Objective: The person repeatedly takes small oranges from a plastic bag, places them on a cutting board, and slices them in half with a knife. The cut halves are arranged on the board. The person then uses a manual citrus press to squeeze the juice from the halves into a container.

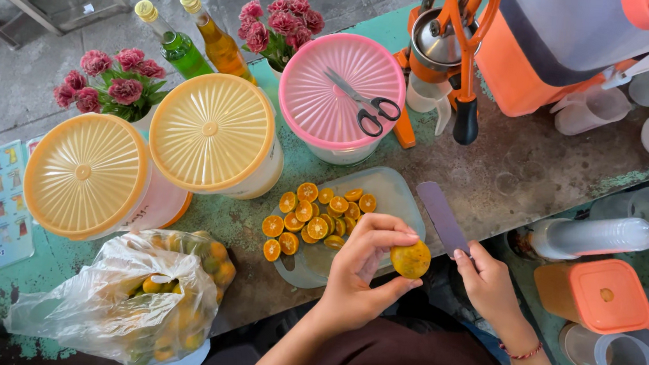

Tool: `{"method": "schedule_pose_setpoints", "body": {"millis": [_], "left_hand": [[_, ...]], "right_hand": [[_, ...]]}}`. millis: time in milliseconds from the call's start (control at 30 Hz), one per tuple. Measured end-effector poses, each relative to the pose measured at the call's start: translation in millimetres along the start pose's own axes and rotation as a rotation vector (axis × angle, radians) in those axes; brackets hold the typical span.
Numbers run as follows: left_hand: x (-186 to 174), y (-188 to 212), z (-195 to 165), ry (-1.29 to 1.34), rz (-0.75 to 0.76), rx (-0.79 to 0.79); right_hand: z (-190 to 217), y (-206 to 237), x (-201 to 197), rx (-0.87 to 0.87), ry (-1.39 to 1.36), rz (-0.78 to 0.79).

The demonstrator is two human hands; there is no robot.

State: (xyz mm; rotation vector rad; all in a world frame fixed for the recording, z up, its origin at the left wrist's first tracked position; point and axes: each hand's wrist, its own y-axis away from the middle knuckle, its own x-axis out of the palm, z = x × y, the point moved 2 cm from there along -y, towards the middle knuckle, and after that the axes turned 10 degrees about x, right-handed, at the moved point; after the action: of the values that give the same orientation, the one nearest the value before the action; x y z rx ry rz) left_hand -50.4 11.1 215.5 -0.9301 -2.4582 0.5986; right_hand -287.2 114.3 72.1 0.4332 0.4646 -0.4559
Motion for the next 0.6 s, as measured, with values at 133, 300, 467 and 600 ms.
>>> {"method": "schedule_pose_setpoints", "body": {"millis": [133,300,467,600], "left_hand": [[-2.0,-2.4,-6.4,-0.099,0.008,0.026],[-2.9,-4.3,-7.4,-0.098,0.006,0.058],[-1.5,-3.9,-6.5,-0.015,0.004,0.056],[-0.9,-6.2,-6.6,0.078,0.007,0.059]], "right_hand": [[0.0,-2.0,2.1,0.019,0.009,0.010],[-1.6,-0.3,1.7,0.025,0.010,-0.007],[-1.7,0.2,-0.5,0.022,0.010,-0.030],[-0.1,-2.3,0.4,0.032,0.025,-0.037]]}}
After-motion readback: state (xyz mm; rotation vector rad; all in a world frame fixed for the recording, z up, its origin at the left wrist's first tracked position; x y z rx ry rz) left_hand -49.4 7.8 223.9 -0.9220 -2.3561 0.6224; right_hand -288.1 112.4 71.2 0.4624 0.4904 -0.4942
